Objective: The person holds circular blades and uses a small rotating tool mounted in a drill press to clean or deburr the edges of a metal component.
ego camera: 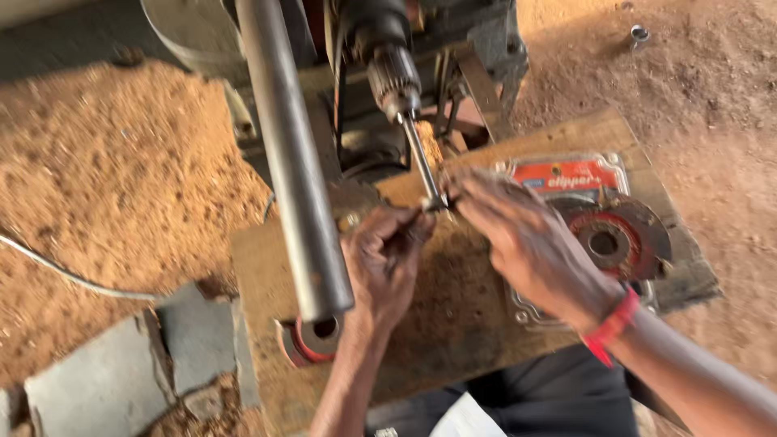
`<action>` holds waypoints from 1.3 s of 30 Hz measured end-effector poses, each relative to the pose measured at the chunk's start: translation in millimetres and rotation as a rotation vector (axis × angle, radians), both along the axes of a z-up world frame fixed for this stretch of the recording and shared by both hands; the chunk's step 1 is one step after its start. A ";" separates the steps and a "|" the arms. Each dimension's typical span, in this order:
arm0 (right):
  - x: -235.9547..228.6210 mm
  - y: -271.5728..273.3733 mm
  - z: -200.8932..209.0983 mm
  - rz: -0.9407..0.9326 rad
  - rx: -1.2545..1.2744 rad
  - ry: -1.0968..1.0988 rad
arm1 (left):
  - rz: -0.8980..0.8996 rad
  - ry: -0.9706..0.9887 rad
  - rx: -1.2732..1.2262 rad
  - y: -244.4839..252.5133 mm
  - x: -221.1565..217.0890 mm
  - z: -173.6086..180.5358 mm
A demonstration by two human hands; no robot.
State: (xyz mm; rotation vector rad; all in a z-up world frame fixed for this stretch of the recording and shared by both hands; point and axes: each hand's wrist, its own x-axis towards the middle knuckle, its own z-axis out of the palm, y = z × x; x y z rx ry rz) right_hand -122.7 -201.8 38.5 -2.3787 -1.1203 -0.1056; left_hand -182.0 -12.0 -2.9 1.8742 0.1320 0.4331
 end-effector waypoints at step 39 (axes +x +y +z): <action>-8.7 -1.8 -8.6 -0.079 -0.138 -0.133 | 0.012 -0.064 0.073 -3.4 -4.0 2.2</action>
